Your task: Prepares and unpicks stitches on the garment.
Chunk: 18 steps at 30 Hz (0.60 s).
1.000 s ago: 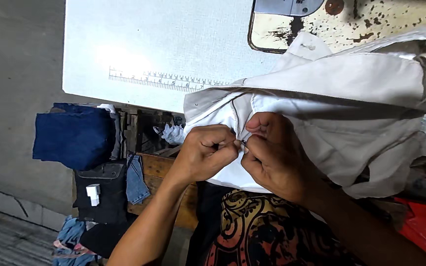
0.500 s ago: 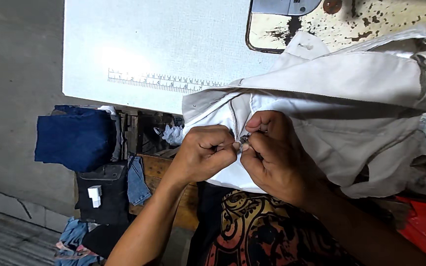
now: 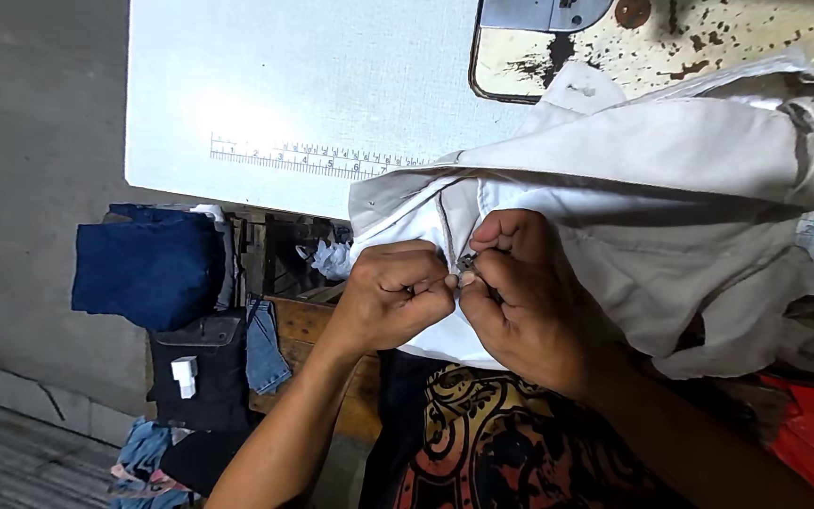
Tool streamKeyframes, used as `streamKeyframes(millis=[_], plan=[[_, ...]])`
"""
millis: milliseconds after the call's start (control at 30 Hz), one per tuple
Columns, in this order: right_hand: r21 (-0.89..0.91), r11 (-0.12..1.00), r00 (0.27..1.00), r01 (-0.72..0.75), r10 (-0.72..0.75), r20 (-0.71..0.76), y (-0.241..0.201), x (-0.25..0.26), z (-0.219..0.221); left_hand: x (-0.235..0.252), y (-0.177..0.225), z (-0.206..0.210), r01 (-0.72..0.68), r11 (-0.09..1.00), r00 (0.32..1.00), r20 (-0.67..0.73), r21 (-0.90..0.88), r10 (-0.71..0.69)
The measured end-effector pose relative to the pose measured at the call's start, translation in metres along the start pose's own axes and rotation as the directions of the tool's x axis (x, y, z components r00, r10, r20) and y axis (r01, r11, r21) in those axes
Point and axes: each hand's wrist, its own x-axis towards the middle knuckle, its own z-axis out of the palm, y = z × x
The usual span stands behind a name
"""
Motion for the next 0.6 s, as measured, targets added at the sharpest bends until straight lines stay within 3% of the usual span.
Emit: streamKeyframes(millis=[267, 500, 600], plan=[[-0.010, 1.000, 1.000, 0.009, -0.009, 0.011, 0.000, 0.003, -0.004, -0.001, -0.001, 0.002, -0.017, 1.000, 0.999, -0.033, -0.006, 0.017], [0.281, 0.942, 0.983, 0.181, -0.180, -0.031, 0.007, -0.003, -0.014, -0.002, 0.009, 0.001, 0.227, 0.970, 0.970, -0.071, -0.085, -0.233], [0.141, 0.969, 0.979, 0.202, -0.205, 0.006, 0.013, -0.001, -0.009, -0.002, 0.009, -0.002, 0.232, 0.971, 0.972, -0.028, -0.058, -0.234]])
